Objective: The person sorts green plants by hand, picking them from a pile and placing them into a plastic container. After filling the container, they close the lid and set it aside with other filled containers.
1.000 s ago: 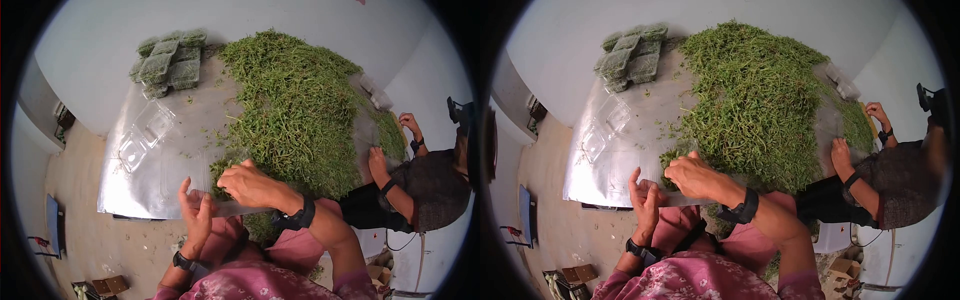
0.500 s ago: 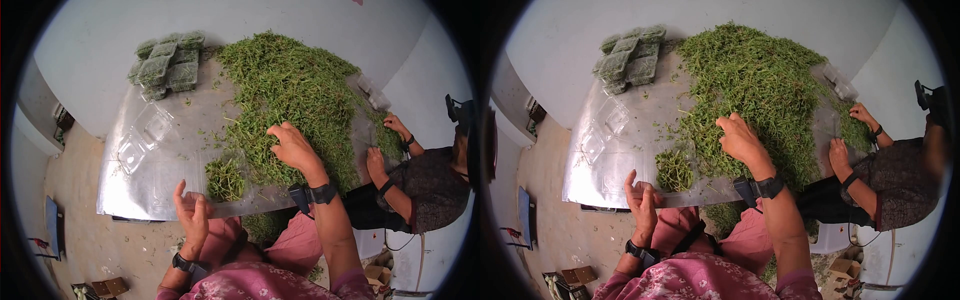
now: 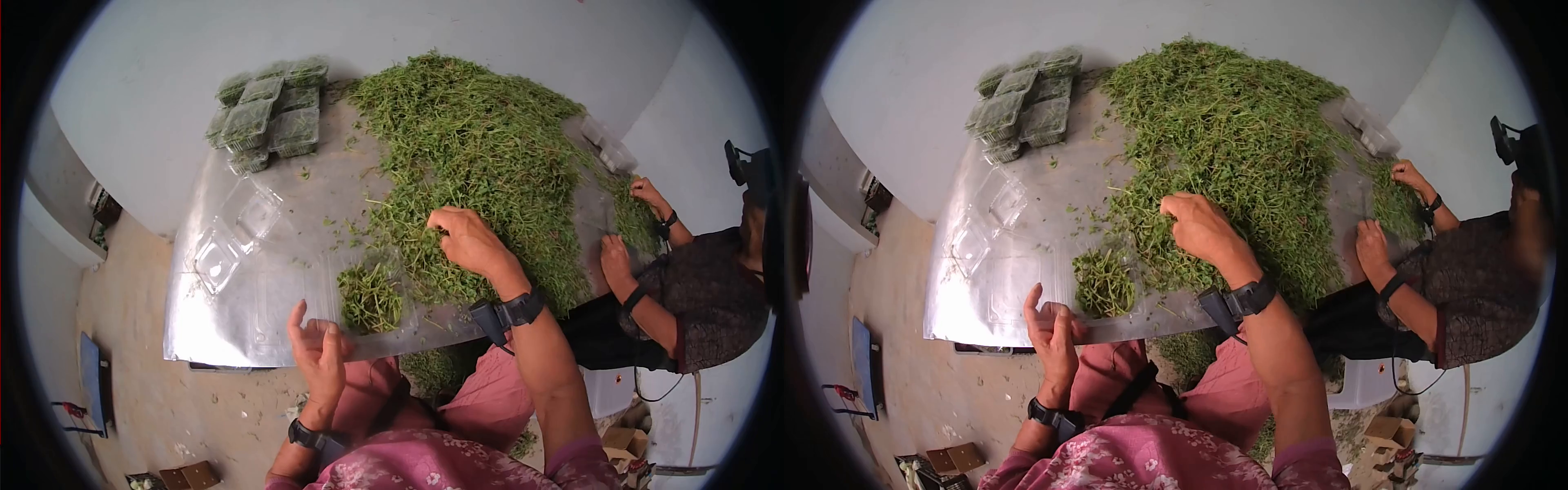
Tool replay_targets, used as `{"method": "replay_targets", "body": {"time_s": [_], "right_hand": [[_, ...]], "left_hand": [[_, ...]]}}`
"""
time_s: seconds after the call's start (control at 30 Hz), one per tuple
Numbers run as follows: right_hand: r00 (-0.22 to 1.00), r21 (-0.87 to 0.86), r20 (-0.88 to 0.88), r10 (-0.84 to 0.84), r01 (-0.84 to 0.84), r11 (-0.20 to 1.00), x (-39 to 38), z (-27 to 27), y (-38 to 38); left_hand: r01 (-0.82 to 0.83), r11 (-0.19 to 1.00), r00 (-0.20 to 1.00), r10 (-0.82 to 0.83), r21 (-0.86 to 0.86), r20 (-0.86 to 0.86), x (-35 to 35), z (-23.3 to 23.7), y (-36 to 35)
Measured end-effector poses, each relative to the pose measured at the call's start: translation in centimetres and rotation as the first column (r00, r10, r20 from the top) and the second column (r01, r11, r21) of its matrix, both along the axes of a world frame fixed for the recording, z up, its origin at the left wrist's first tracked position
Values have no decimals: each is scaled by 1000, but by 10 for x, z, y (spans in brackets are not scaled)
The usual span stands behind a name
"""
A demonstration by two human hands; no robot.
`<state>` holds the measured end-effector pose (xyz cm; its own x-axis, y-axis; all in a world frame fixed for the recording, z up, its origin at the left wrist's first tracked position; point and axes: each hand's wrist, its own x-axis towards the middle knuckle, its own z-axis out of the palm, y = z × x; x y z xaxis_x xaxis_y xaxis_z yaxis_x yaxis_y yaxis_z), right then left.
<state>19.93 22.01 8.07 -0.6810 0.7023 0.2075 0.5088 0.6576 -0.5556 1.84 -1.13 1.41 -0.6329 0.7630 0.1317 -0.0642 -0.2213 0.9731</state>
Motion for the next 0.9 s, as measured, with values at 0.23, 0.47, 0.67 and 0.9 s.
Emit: {"method": "replay_targets", "body": {"time_s": [0.23, 0.47, 0.67, 0.9], "right_hand": [[941, -167, -180, -286, 257, 952, 21, 29, 14], [865, -518, -398, -305, 63, 853, 21, 27, 16], [774, -665, -554, -306, -191, 722, 3, 47, -14], [934, -723, -350, -72, -220, 654, -30, 35, -49]], "left_hand": [[6, 1000, 1000, -6, 4, -2, 0, -1, 0], [8, 1000, 1000, -8, -13, -9, 1, 2, 0], [12, 1000, 1000, -12, 8, -23, 1, 0, 0], [24, 1000, 999, -24, -3, -21, 1, 1, 1]]}}
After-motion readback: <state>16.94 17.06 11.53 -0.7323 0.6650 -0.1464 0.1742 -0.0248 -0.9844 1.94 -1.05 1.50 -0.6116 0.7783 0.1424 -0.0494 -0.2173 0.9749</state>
